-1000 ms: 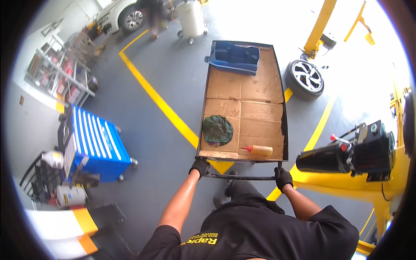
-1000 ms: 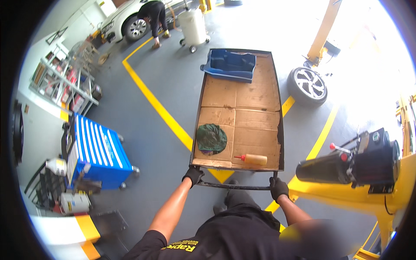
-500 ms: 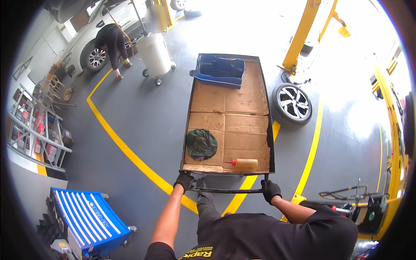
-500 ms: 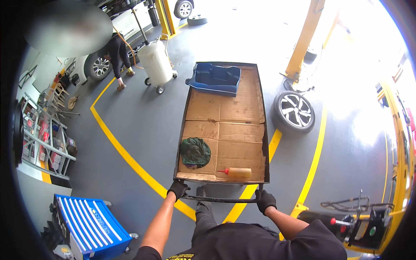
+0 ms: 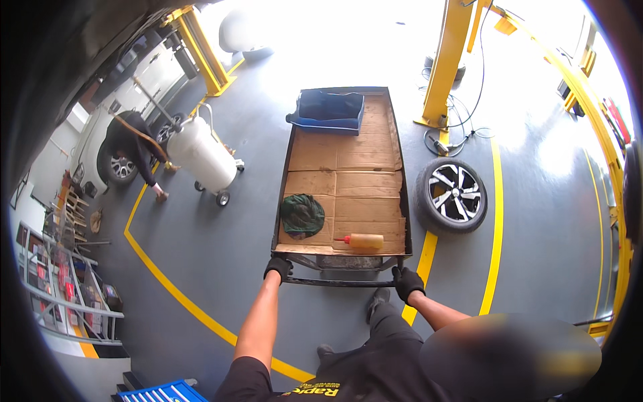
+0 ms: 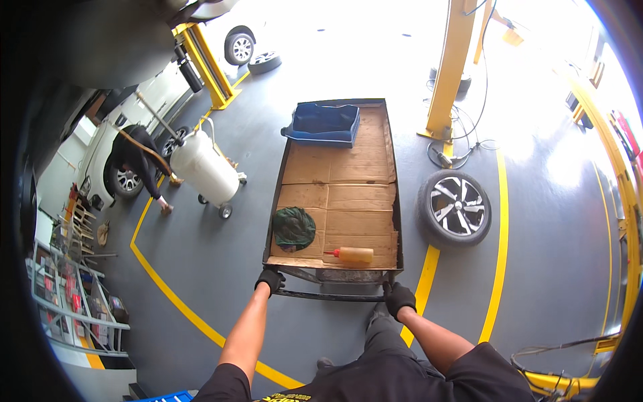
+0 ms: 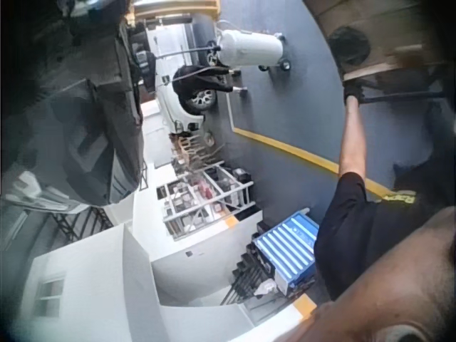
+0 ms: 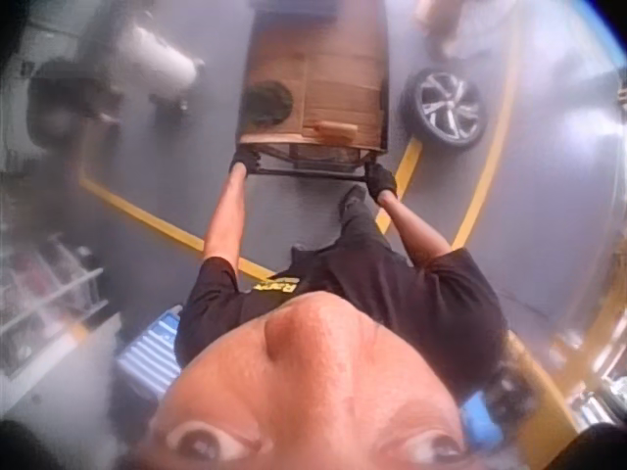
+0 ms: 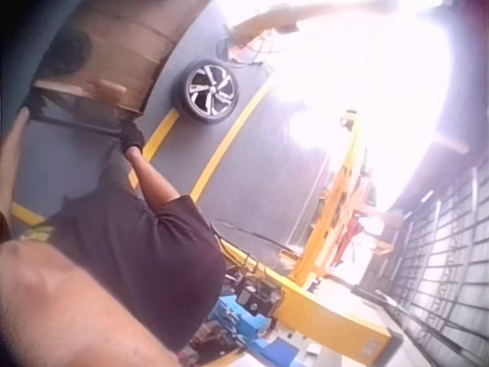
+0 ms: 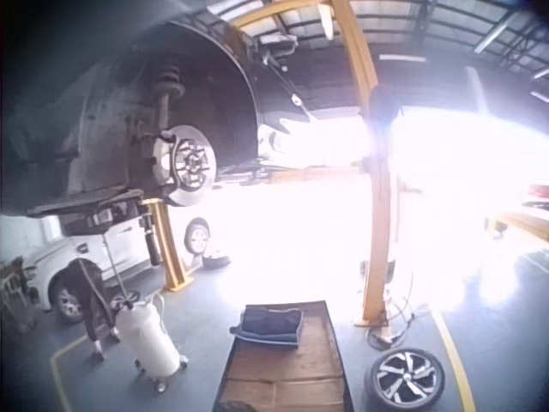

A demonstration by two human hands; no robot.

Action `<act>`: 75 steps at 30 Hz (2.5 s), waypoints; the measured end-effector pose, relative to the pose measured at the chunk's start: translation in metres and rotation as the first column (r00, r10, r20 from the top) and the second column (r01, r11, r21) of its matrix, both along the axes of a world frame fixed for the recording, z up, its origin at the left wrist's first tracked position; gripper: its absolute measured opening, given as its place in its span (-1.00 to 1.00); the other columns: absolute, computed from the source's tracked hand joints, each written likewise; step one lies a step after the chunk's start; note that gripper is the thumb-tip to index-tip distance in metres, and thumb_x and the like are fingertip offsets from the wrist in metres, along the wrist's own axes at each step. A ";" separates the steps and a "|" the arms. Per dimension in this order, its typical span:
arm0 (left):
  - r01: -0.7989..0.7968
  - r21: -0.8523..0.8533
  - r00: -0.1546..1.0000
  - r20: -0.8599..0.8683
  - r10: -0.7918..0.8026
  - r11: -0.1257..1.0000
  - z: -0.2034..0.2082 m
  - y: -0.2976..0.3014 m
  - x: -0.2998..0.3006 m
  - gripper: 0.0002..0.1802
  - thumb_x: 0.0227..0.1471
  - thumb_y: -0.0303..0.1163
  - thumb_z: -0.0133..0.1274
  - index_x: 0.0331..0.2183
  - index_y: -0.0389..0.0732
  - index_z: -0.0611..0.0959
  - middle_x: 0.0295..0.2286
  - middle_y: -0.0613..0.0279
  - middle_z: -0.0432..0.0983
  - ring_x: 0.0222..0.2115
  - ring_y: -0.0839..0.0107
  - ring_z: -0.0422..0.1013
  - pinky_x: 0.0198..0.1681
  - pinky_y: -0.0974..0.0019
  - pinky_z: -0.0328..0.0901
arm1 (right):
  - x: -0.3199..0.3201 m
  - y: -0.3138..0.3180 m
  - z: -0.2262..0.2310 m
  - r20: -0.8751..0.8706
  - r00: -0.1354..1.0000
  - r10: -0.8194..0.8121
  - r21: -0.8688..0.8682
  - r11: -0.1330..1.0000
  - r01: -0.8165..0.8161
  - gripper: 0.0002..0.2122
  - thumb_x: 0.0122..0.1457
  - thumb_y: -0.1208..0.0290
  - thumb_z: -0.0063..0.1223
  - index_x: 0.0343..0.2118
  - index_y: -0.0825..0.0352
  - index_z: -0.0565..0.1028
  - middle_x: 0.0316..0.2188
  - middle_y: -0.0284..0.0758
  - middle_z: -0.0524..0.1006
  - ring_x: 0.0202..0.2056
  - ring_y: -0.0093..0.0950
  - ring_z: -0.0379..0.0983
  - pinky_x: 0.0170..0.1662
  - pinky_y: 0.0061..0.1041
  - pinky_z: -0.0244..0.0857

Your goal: The person cleans a brake rotor using a black abrasive pad and a rag. They wipe the rotor surface repeatedly, then place it on a workbench and continue cleaning. The person also moves a cart and retrieves a document from a toolbox.

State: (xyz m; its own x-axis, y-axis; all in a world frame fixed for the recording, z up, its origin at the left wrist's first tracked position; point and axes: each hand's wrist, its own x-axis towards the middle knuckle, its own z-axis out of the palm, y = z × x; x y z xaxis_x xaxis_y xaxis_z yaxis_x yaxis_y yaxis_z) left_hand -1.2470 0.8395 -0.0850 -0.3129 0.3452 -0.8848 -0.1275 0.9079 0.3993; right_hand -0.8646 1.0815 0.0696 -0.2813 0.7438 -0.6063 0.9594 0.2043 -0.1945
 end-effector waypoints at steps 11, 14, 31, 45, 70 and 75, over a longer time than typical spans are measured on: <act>0.205 -0.104 0.821 -0.523 -0.229 0.973 -0.105 0.315 -0.226 -0.52 0.24 -0.03 -0.19 -0.02 -0.10 0.59 -0.12 0.00 0.51 -0.11 0.09 0.43 -0.11 0.03 0.37 | -0.205 0.287 -0.053 -0.017 0.998 -0.067 -0.025 0.997 0.067 -0.40 0.34 -0.14 -0.32 -0.12 0.36 0.59 -0.14 0.10 0.59 -0.04 0.05 0.51 0.05 -0.05 0.34; 0.288 -0.189 0.767 -0.542 -0.344 0.939 -0.091 0.406 -0.298 -0.33 0.23 0.18 -0.21 0.11 -0.11 0.53 0.09 -0.07 0.47 0.13 -0.03 0.38 0.11 -0.04 0.33 | -0.269 0.372 -0.064 -0.051 0.997 -0.055 -0.021 0.998 0.054 -0.37 0.33 -0.16 -0.34 -0.08 0.36 0.59 -0.09 0.11 0.57 0.00 0.04 0.50 0.09 -0.06 0.32; 0.850 0.009 -0.521 0.147 -0.841 -0.526 0.036 0.182 0.009 -0.42 0.25 -0.08 -0.08 0.22 -0.12 0.42 0.28 0.05 0.22 0.33 0.15 0.08 0.30 0.07 0.09 | -0.385 0.813 -0.214 -0.076 0.982 -0.171 0.004 0.985 0.172 -0.33 0.33 -0.16 -0.26 0.18 0.43 0.38 -0.08 0.08 0.59 -0.27 -0.09 0.65 -0.22 -0.15 0.49; -0.913 -0.359 0.072 0.330 0.941 0.196 0.044 0.198 0.313 -0.41 0.25 -0.01 0.02 0.19 -0.07 0.33 0.04 0.04 0.48 0.00 0.07 0.47 0.08 -0.05 0.36 | -0.217 0.613 -0.305 0.335 0.760 0.557 -0.716 0.675 -0.179 -0.38 0.37 -0.15 -0.42 0.18 0.29 0.40 0.05 -0.18 0.58 -0.04 -0.22 0.59 0.04 0.03 0.39; -0.280 -0.324 -0.959 0.060 0.276 -0.904 0.008 0.147 0.708 -0.65 0.23 -0.12 0.03 -0.03 -0.05 0.58 -0.36 0.24 0.59 -0.48 0.31 0.50 -0.44 0.23 0.39 | -0.357 -0.009 -0.220 0.252 0.298 0.921 -0.620 0.390 -0.681 -0.62 0.30 0.07 -0.10 0.00 0.26 0.42 -0.14 -0.17 0.60 -0.31 -0.24 0.53 -0.24 -0.14 0.44; -0.143 -0.372 -0.989 0.094 0.116 -0.917 0.066 0.074 0.733 -0.61 0.24 -0.10 0.01 0.02 -0.08 0.54 -0.24 0.13 0.58 -0.35 0.26 0.52 -0.30 0.15 0.41 | -0.370 -0.248 -0.247 0.231 0.103 0.967 -0.689 0.237 -0.684 -0.69 0.32 0.04 -0.10 -0.13 0.20 0.44 -0.31 -0.25 0.60 -0.37 -0.28 0.54 -0.36 -0.21 0.45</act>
